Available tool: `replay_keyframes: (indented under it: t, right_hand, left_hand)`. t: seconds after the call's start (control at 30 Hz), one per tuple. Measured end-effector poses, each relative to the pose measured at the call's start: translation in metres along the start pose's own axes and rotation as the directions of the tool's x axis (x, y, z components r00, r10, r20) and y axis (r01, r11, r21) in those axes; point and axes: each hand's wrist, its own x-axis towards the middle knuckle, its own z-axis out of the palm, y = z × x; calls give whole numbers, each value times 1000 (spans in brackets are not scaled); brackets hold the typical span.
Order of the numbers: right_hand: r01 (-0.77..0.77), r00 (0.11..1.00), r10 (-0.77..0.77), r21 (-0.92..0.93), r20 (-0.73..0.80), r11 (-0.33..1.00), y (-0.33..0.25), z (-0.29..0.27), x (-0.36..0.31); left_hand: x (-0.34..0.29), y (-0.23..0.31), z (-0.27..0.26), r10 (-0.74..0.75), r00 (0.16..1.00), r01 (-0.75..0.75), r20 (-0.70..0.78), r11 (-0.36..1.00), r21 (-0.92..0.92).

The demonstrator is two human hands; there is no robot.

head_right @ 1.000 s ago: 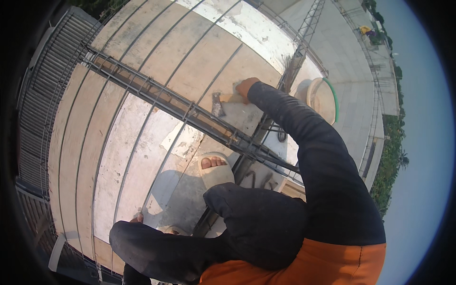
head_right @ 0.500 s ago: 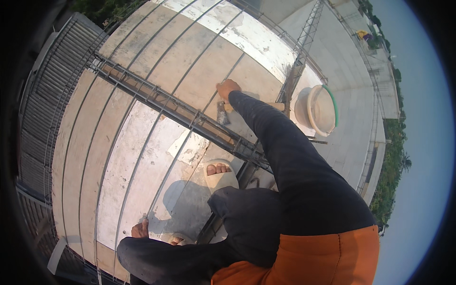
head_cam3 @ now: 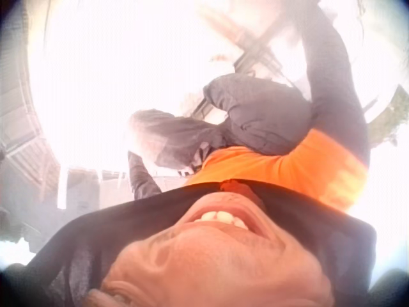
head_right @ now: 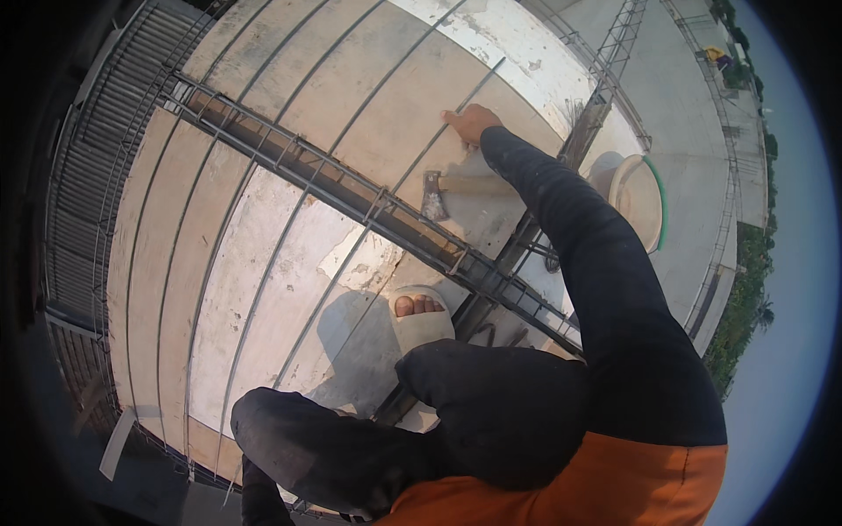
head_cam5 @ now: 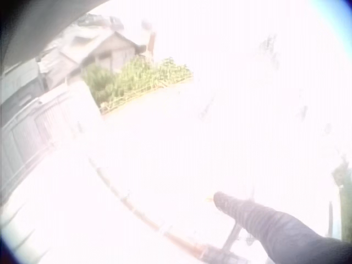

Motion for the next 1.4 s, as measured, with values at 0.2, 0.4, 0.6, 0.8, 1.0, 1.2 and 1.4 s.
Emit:
replay_keyframes:
  t: [0.2, 0.4, 0.6, 0.8, 1.0, 1.2, 1.4]
  right_hand:
    - [-44, 862, 18, -40, -507, 998, 22, 2, 51]
    - [-292, 928, 322, 169, -189, 941, 38, -93, 48]
    - [-185, 964, 206, 132, -169, 974, 18, -44, 37]
    - [-77, 902, 79, 22, -424, 997, 26, -23, 69]
    - [-120, 895, 236, 306, -378, 944, 15, -43, 86]
    - [-182, 779, 238, 155, -580, 971, -10, -33, 79]
    - [-201, 843, 247, 145, -478, 969, -8, -55, 80]
  left_hand:
    - [6, 17, -7, 36, 998, -38, 54, 999, 37]
    - [33, 53, -8, 153, 985, -156, 85, 987, 34]
    - [33, 53, -1, 151, 983, -158, 103, 985, 63]
    - [24, 47, 4, 106, 989, -116, 107, 989, 90]
    - [7, 48, 12, 42, 991, -55, 124, 993, 104]
    - [20, 48, 19, 270, 957, -263, 102, 962, -72]
    - [17, 50, 4, 270, 949, -270, 159, 963, -27]
